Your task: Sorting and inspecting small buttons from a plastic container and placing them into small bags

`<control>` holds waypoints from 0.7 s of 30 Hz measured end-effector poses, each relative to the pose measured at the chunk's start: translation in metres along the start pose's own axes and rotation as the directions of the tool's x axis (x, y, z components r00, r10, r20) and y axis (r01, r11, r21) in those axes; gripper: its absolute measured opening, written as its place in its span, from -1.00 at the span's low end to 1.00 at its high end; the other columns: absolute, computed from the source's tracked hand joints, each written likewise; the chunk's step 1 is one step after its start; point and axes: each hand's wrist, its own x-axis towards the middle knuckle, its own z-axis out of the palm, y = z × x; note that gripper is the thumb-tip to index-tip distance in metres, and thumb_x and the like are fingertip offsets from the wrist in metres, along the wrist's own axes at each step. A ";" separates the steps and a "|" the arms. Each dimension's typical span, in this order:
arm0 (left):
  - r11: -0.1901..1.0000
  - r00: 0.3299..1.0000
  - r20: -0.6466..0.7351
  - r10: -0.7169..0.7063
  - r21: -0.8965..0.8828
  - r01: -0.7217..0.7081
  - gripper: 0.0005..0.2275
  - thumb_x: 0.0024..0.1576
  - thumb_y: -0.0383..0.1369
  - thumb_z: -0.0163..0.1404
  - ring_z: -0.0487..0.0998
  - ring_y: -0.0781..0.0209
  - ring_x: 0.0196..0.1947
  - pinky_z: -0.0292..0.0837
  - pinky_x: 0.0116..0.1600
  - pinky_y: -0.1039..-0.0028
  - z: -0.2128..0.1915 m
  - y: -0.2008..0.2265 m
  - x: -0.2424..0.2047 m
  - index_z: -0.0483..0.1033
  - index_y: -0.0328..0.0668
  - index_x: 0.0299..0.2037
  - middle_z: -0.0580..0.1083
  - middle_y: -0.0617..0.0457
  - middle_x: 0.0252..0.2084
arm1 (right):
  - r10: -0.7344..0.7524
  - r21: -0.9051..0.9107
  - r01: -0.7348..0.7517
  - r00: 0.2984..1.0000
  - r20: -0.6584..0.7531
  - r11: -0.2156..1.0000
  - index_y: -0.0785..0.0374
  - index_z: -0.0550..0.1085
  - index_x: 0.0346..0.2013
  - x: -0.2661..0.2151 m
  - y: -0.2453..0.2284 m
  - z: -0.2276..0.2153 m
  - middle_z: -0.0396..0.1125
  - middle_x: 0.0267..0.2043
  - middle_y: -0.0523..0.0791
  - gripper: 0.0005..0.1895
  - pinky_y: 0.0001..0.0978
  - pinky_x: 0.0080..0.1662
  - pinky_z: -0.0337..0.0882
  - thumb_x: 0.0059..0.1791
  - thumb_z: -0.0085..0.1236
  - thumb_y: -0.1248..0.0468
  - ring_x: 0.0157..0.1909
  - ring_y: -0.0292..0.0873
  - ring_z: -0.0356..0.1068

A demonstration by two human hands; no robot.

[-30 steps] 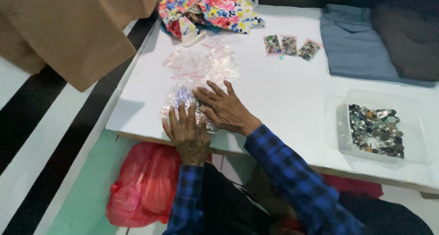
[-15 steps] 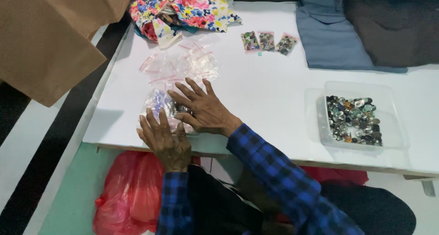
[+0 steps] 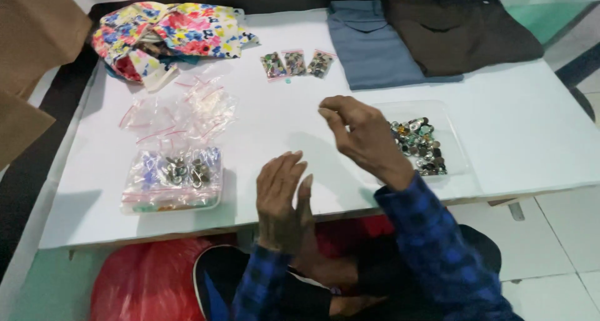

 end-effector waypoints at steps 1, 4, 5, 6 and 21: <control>1.000 1.000 0.001 0.004 -0.013 -0.004 -0.82 0.23 -0.37 0.02 0.58 -0.19 0.04 0.39 0.22 0.06 0.017 0.006 -0.001 0.59 -0.33 -0.11 0.58 -0.16 -0.02 | 0.006 -0.011 -0.006 1.000 -0.005 1.000 0.01 0.56 -0.03 -0.006 0.020 -0.018 0.49 -0.31 -0.21 -0.82 -0.37 -0.23 0.54 0.16 0.06 0.12 -0.31 -0.19 0.54; 0.990 0.976 0.186 0.112 -0.106 -0.093 -0.92 0.18 -0.43 0.12 0.65 0.02 -0.09 0.41 0.21 0.18 0.070 0.019 -0.003 0.60 -0.18 -0.17 0.61 -0.02 -0.15 | 0.209 -0.173 -0.162 0.928 0.308 0.972 0.37 0.55 -0.10 -0.023 0.072 -0.064 0.49 -0.29 0.20 -0.81 0.09 -0.16 0.52 0.09 0.01 0.37 -0.19 0.29 0.52; 0.985 0.956 0.254 0.149 -0.121 -0.122 -0.91 0.17 -0.45 0.09 0.64 0.03 -0.10 0.44 0.15 0.21 0.091 0.020 -0.004 0.58 -0.15 -0.15 0.59 -0.03 -0.17 | 0.386 -0.328 -0.264 0.832 0.399 0.907 0.32 0.59 -0.12 -0.028 0.088 -0.072 0.52 -0.25 0.17 -0.80 0.08 -0.10 0.52 0.06 0.04 0.35 -0.12 0.28 0.53; 0.979 0.929 0.319 0.187 -0.137 -0.150 -0.90 0.17 -0.48 0.07 0.63 0.04 -0.10 0.47 0.09 0.24 0.112 0.021 -0.006 0.56 -0.13 -0.14 0.57 -0.04 -0.20 | 0.556 -0.483 -0.333 0.700 0.449 0.809 0.27 0.63 -0.14 -0.033 0.103 -0.079 0.55 -0.21 0.14 -0.78 0.08 -0.04 0.51 0.02 0.07 0.33 -0.06 0.27 0.54; 0.983 0.487 0.872 0.047 0.047 -0.180 -0.63 -0.13 -0.40 0.17 0.55 -0.03 -0.04 0.23 0.18 0.23 0.229 -0.001 -0.017 0.60 0.00 -0.05 0.58 -0.01 -0.20 | 0.520 -0.545 -0.219 0.699 0.491 0.809 0.36 0.54 -0.13 -0.086 0.170 -0.051 0.45 -0.16 0.13 -0.73 0.15 -0.11 0.54 -0.13 0.16 0.42 -0.10 0.33 0.50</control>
